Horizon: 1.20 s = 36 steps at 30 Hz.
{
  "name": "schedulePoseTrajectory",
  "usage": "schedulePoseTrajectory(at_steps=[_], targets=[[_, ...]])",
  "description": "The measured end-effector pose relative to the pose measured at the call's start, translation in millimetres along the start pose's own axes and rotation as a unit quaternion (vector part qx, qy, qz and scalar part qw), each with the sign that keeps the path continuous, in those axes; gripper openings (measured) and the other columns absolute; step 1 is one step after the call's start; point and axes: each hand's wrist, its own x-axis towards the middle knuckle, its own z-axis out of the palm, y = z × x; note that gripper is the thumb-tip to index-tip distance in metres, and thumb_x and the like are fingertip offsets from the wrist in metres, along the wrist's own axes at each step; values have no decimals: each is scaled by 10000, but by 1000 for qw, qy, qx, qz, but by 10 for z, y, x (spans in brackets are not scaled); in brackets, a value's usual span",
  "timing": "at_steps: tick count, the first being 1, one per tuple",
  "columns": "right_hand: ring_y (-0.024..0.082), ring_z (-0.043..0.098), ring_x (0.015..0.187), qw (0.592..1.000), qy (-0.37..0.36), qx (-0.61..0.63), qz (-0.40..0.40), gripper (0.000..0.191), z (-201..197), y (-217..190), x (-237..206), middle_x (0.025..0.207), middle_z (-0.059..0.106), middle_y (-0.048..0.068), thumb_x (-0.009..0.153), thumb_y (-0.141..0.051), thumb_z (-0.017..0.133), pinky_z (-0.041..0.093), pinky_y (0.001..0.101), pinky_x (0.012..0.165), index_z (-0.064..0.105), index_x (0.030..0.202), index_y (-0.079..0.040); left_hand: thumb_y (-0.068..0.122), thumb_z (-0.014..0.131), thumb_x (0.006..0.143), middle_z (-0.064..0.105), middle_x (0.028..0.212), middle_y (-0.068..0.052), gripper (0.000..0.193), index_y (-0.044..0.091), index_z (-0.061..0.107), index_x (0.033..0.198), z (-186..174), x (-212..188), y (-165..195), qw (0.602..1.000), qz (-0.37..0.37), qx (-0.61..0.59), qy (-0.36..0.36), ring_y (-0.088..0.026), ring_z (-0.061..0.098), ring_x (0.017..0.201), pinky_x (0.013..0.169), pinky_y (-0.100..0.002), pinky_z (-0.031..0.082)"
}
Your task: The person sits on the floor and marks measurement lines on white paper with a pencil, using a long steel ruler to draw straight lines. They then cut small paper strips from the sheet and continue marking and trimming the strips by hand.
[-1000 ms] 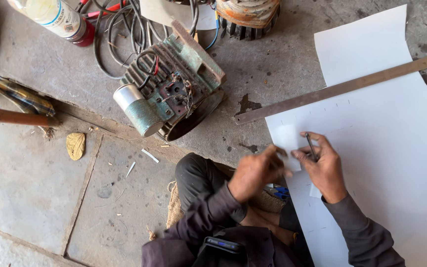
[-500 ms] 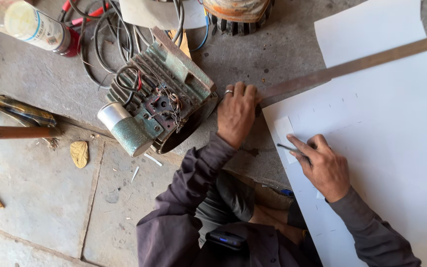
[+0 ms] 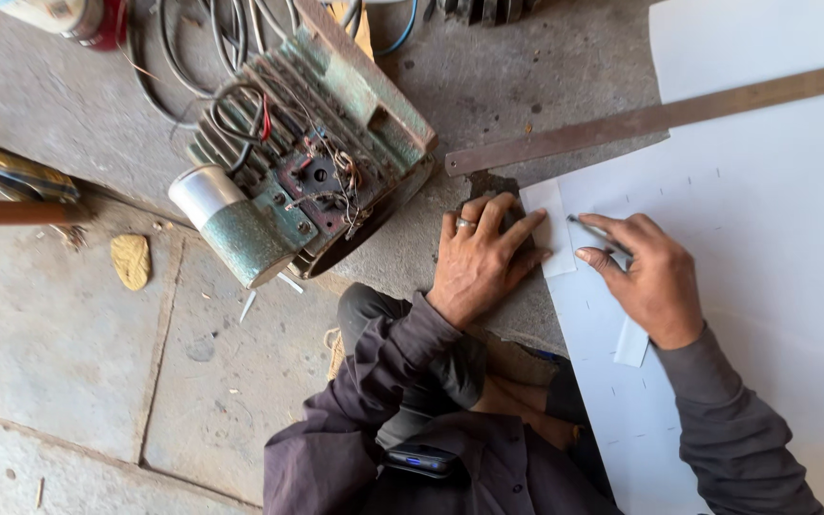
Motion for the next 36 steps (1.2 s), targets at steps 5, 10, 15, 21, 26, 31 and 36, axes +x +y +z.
schedulePoseTrajectory(at_steps=[5, 10, 15, 21, 26, 31, 36], targets=[[182, 646, 779, 999, 8, -37, -27, 522, 14, -44, -7, 930, 641, 59, 798, -303, 851, 540, 330, 627, 711, 1277, -154, 500, 768, 888, 552, 1310, -53, 538, 239, 675, 1349, 30, -1, -8, 1000, -15, -8, -8, -246, 514, 1236, 939, -477, 411], [196, 690, 880, 998, 12, -54, -15, 559, 64, -70, -7, 953, 637, 50, 773, -339, 865, 559, 339, 642, 709, 1284, -173, 516, 775, 900, 541, 1318, -60, 548, 237, 669, 1360, 59, -15, -31, 1000, -11, -13, -7, -254, 513, 1237, 941, -475, 415], [202, 687, 882, 999, -3, -54, -2, 606, 55, -55, -10, 973, 634, 50, 738, -349, 874, 563, 345, 652, 702, 1292, -175, 533, 786, 867, 545, 1320, -58, 560, 243, 677, 1334, 87, -33, -54, 1000, -9, -10, -10, -257, 513, 1220, 927, -479, 410], [208, 683, 871, 998, -3, -62, -5, 628, 51, -76, -5, 964, 628, 54, 718, -353, 884, 560, 361, 667, 702, 1292, -174, 537, 788, 872, 544, 1323, -54, 560, 241, 676, 1334, 94, -30, -61, 1000, -9, -15, -9, -258, 513, 1224, 927, -481, 410], [213, 679, 869, 998, 2, -63, -5, 627, 45, -76, -2, 967, 625, 55, 726, -362, 878, 562, 368, 691, 699, 1296, -171, 545, 785, 868, 544, 1319, -55, 565, 239, 677, 1330, 93, -18, -58, 1000, -9, -11, -4, -263, 510, 1222, 938, -486, 414], [214, 685, 882, 998, 1, -67, -10, 632, 60, -61, -8, 969, 625, 54, 729, -377, 869, 561, 366, 681, 698, 1301, -172, 551, 781, 870, 544, 1317, -58, 570, 233, 677, 1332, 104, -25, -72, 1000, -4, -11, 1, -263, 507, 1216, 939, -485, 416], [216, 688, 879, 997, 1, -72, -16, 635, 84, -83, -27, 968, 627, 57, 735, -391, 863, 563, 369, 680, 698, 1308, -173, 545, 779, 882, 546, 1322, -53, 557, 230, 678, 1330, 74, -60, -90, 1000, -3, -6, 2, -257, 516, 1222, 942, -477, 416]])
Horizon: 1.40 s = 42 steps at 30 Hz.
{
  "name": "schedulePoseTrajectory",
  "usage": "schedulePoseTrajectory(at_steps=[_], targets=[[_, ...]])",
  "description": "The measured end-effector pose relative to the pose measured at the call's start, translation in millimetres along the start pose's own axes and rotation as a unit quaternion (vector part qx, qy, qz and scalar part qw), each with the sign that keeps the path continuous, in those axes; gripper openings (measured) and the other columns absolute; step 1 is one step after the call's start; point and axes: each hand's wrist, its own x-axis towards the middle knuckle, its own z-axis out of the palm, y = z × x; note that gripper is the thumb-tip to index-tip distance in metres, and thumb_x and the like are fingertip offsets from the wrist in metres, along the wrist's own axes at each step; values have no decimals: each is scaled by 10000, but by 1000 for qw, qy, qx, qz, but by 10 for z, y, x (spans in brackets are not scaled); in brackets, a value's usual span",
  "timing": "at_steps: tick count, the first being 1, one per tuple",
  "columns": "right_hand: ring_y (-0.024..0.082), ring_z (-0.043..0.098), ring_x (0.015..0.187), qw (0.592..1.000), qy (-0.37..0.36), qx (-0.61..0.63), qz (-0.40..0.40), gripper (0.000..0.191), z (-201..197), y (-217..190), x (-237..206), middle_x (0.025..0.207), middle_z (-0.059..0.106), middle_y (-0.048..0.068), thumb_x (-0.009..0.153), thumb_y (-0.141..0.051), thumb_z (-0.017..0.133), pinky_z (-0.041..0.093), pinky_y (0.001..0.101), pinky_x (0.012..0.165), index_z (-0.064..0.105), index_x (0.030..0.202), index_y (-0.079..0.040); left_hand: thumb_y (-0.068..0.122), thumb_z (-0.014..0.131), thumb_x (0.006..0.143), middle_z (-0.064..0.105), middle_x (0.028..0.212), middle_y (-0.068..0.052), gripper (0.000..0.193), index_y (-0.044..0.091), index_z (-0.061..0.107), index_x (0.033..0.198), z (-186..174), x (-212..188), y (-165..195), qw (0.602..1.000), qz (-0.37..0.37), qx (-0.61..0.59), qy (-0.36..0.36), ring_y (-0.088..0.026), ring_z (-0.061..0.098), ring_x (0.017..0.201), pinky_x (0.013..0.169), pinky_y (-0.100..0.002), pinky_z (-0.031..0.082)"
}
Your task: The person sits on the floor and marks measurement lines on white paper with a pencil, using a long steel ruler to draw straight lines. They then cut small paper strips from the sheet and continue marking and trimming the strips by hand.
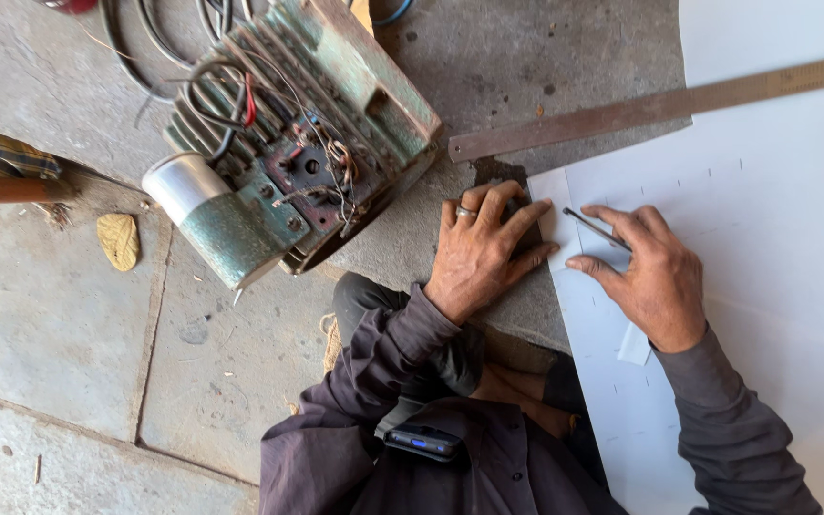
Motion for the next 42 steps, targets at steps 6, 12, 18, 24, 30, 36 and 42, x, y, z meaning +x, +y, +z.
schedulePoseTrajectory(at_steps=[6, 12, 18, 24, 30, 36, 42], targets=[[210, 688, 861, 1000, -5, -4, 6, 649, 24, -35, 10, 953, 628, 51, 719, -403, 855, 560, 366, 664, 697, 1308, -179, 546, 776, 885, 546, 1315, -57, 558, 224, 677, 1330, -36, -16, -24, 1000, 2, 6, -4, -256, 518, 1210, 932, -463, 415], [205, 687, 855, 1000, -13, -6, 12, 653, 43, -46, 1, 947, 627, 50, 714, -408, 851, 554, 359, 643, 697, 1309, -187, 548, 781, 863, 548, 1314, -56, 574, 217, 678, 1321, -55, -46, -33, 1000, 1, 8, -7, -258, 517, 1209, 925, -461, 408], [200, 684, 835, 1000, -15, -9, 19, 655, 59, -59, -4, 937, 624, 48, 705, -413, 848, 554, 357, 638, 697, 1304, -196, 519, 795, 865, 547, 1320, -55, 570, 193, 679, 1318, -86, -60, -24, 1000, 0, -7, -1, -256, 518, 1213, 931, -450, 408], [208, 683, 830, 1000, -8, -8, 21, 650, 49, -85, -5, 931, 618, 49, 700, -405, 852, 553, 365, 638, 697, 1298, -202, 498, 807, 863, 554, 1304, -51, 567, 172, 682, 1310, -122, -54, -13, 1000, 4, -4, 11, -254, 520, 1199, 921, -448, 410], [210, 691, 847, 1000, -6, -11, 21, 637, 53, -99, 8, 926, 616, 46, 698, -404, 854, 552, 370, 636, 701, 1282, -200, 498, 810, 846, 557, 1298, -46, 570, 168, 686, 1293, -122, -39, -18, 1000, -3, -12, 2, -252, 523, 1192, 905, -450, 411], [173, 677, 810, 998, -31, 11, 50, 606, 57, -42, 19, 941, 640, 26, 720, -370, 851, 550, 320, 602, 706, 1285, -203, 504, 818, 851, 547, 1309, -43, 573, 174, 686, 1300, -87, -72, -37, 1000, -6, -18, -6, -252, 521, 1204, 910, -467, 417], [164, 673, 836, 998, -29, 32, 43, 602, 47, -44, 12, 956, 639, 31, 732, -353, 847, 545, 296, 584, 700, 1292, -188, 516, 815, 850, 544, 1315, -49, 584, 180, 686, 1310, -50, -95, -38, 1000, -13, -25, -13, -243, 524, 1220, 901, -478, 414]])
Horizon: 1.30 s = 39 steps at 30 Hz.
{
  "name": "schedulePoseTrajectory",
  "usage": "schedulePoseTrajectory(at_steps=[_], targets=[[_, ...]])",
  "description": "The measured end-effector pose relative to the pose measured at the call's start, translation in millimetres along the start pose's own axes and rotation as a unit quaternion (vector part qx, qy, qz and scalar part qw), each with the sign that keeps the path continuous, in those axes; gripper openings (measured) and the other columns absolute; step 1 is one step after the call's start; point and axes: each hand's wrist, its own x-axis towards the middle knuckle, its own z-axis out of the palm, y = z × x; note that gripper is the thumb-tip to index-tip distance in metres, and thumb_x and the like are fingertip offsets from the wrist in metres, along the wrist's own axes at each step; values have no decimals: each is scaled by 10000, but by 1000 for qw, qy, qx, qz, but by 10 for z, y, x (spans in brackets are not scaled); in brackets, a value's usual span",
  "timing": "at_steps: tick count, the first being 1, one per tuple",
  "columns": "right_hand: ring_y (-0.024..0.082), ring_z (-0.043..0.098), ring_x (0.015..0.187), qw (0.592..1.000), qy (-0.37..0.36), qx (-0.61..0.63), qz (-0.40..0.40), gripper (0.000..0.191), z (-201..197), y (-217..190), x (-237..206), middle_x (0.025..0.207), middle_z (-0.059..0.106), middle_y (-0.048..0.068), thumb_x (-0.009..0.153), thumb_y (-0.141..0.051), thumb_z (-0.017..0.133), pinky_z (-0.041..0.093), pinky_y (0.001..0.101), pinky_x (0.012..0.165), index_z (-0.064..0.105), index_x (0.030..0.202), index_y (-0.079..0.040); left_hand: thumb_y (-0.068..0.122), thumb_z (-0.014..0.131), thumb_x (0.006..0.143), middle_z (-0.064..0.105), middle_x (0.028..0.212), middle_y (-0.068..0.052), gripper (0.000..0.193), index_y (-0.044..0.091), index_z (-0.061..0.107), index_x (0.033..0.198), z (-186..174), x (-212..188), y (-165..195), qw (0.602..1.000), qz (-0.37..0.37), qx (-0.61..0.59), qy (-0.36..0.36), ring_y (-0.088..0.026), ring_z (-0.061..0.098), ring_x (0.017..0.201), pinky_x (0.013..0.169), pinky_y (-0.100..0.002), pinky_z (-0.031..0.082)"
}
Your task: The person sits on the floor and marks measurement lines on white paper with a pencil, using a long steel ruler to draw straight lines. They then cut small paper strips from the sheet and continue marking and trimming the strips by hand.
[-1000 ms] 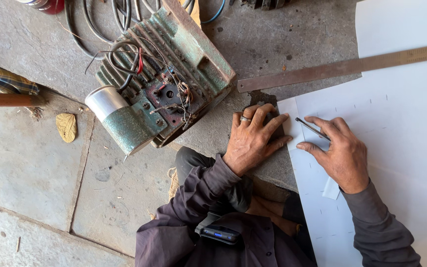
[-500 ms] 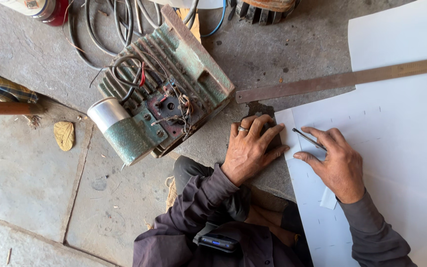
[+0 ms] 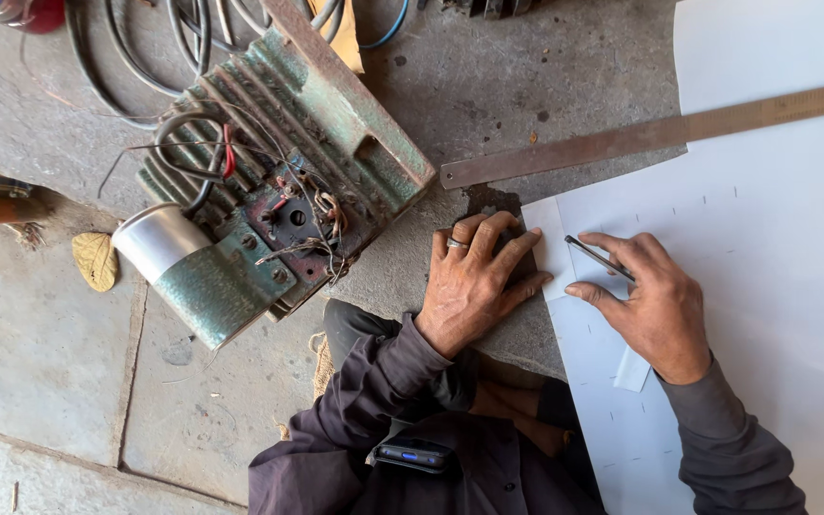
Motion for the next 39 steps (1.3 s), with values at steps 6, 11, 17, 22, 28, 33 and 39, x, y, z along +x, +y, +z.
schedulePoseTrajectory(at_steps=[6, 11, 17, 22, 28, 33, 39], targets=[[167, 666, 812, 1000, -2, -28, 1, 637, 29, -21, -14, 944, 635, 36, 698, -357, 863, 542, 311, 591, 700, 1289, -184, 518, 811, 854, 539, 1311, -43, 578, 183, 685, 1308, -2, -12, 6, 1000, -3, -3, -1, -247, 519, 1232, 903, -477, 414], [171, 620, 753, 999, 2, 37, 16, 533, 1, 113, -36, 947, 643, 44, 772, -306, 843, 529, 312, 598, 715, 1269, -164, 497, 819, 856, 539, 1319, -45, 571, 180, 686, 1311, -20, -9, 17, 1000, 3, 1, 8, -248, 515, 1235, 905, -473, 414], [186, 634, 912, 985, 121, -89, -89, 396, -538, 484, 501, 1071, 654, 115, 962, -256, 877, 524, 297, 787, 701, 1231, -24, 489, 816, 853, 543, 1312, -47, 556, 177, 693, 1297, -40, -10, 35, 1000, 1, -5, 6, -252, 518, 1228, 906, -470, 420], [205, 584, 719, 982, 96, -138, -90, 421, -884, 537, 1007, 1003, 649, 170, 879, -203, 857, 484, 328, 622, 737, 1225, 5, 489, 820, 846, 550, 1309, -53, 551, 168, 702, 1278, -47, -2, 42, 1000, 6, 7, 9, -253, 519, 1214, 906, -490, 418], [59, 517, 709, 953, 62, 285, 86, 267, -932, 538, 728, 798, 596, 7, 1055, -303, 724, 433, 240, 679, 746, 1162, -59, 489, 814, 868, 546, 1302, -40, 549, 172, 694, 1300, -17, 21, 41, 1000, 4, 2, -9, -249, 519, 1216, 904, -487, 410], [92, 547, 751, 993, 116, 19, -1, 306, -986, 877, 887, 965, 638, 70, 1011, -222, 780, 453, 277, 645, 721, 1248, -38, 497, 805, 850, 536, 1294, -42, 553, 176, 693, 1286, 13, 16, 39, 1000, 4, -5, -10, -263, 514, 1213, 905, -501, 408], [176, 466, 564, 999, 44, -7, 14, 283, -921, 862, 928, 1075, 697, 40, 905, -209, 843, 409, 335, 501, 726, 1092, -32, 507, 804, 855, 538, 1294, -41, 554, 177, 696, 1286, -3, 6, 52, 1000, -3, -4, -4, -254, 512, 1221, 906, -498, 413]])
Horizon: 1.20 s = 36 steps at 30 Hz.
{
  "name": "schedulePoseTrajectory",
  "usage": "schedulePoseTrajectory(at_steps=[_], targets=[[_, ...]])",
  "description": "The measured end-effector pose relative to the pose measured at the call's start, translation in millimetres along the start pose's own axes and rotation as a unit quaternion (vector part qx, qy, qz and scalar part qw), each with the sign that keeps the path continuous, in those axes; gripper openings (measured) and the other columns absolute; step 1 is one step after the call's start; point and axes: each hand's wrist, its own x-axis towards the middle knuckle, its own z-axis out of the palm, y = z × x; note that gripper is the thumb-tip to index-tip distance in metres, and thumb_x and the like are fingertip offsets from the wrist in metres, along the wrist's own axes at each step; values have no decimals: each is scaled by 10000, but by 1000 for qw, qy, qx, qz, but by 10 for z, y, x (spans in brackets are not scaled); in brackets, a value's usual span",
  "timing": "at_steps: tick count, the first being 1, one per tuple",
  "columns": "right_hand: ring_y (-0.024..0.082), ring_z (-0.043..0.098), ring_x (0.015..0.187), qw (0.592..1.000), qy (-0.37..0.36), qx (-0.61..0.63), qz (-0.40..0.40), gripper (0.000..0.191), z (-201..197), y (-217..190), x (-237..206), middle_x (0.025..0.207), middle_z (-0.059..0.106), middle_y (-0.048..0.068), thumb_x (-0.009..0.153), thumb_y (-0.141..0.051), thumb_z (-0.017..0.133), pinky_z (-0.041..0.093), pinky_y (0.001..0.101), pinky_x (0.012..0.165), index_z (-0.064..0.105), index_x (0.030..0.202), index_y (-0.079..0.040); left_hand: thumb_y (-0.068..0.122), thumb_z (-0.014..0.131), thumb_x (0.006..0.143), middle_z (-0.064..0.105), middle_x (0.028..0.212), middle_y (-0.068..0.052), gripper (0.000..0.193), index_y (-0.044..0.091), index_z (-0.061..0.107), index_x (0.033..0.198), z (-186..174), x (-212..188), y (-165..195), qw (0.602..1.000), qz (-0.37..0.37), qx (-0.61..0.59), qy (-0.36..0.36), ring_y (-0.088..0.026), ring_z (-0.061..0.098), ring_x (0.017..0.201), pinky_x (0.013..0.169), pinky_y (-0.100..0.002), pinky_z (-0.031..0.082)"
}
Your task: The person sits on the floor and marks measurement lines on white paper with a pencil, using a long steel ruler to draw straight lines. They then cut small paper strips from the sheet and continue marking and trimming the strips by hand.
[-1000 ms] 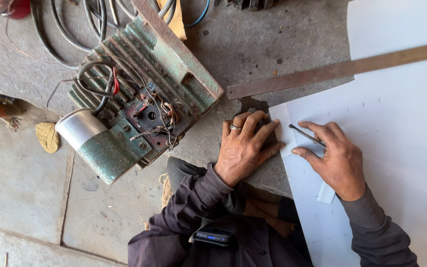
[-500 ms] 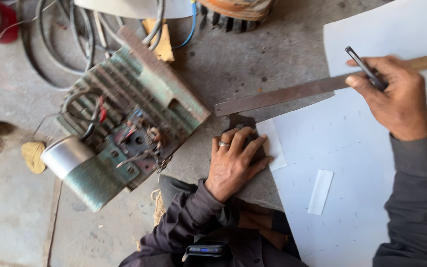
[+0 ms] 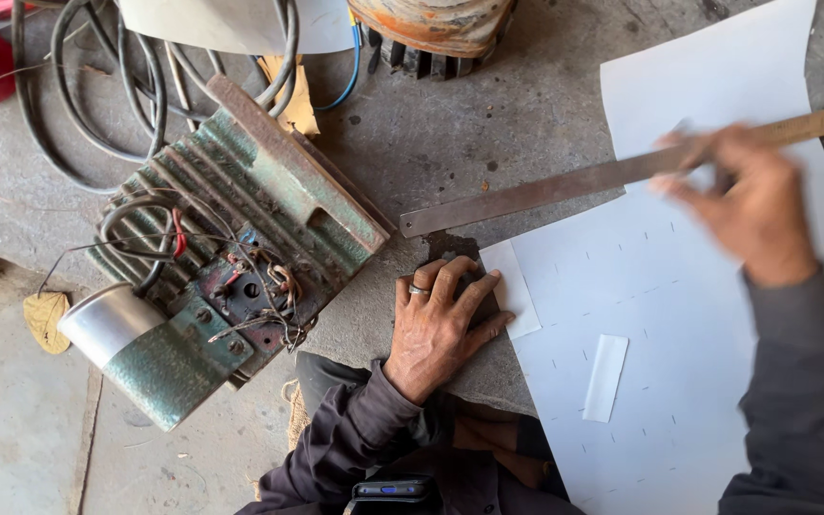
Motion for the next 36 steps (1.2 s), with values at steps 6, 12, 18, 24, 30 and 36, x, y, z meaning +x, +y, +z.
schedulePoseTrajectory(at_steps=[6, 12, 18, 24, 30, 36], targets=[[93, 606, 695, 986, -99, 38, -132, 411, 637, -631, -622, 827, 660, 6, 788, -262, 827, 525, 283, 584, 760, 1178, -153, 512, 807, 845, 543, 1295, -43, 570, 177, 698, 1293, -31, -10, 5, 1000, -2, 3, -4, -256, 512, 1224, 900, -495, 414], [62, 544, 688, 985, 2, 165, 46, 361, 554, -529, -989, 883, 611, 3, 906, -151, 764, 491, 236, 593, 713, 1257, -87, 511, 806, 847, 538, 1301, -44, 571, 179, 694, 1299, -27, -16, -4, 1000, 3, 3, -1, -261, 510, 1240, 916, -497, 408], [78, 538, 759, 988, 121, 76, 57, 342, 364, -44, -1258, 977, 644, 43, 956, -73, 827, 466, 235, 685, 713, 1272, -11, 508, 810, 853, 536, 1308, -51, 567, 181, 692, 1301, -26, -38, -6, 1000, 7, 10, 3, -261, 508, 1246, 930, -492, 403], [82, 603, 875, 981, 137, 111, 78, 327, 375, 243, -1381, 1047, 664, 42, 964, -97, 807, 516, 246, 765, 696, 1256, 1, 545, 823, 817, 535, 1288, -108, 629, 155, 690, 1292, 117, 93, 202, 999, 8, 40, 7, -271, 497, 1199, 956, -510, 375], [147, 638, 809, 987, 149, 15, 57, 331, 433, 220, -1398, 982, 682, 72, 959, -119, 838, 518, 296, 764, 727, 1259, -34, 508, 825, 813, 549, 1278, -77, 598, 154, 698, 1279, 287, 326, 465, 999, 17, 35, 24, -257, 503, 1208, 993, -505, 356], [173, 678, 852, 987, 162, -9, 15, 242, 504, 165, -1410, 1022, 694, 63, 1010, -149, 847, 534, 306, 725, 736, 1205, -60, 482, 832, 845, 548, 1298, -57, 571, 160, 693, 1296, 339, 398, 510, 999, 19, 16, 25, -250, 502, 1216, 997, -493, 358]])
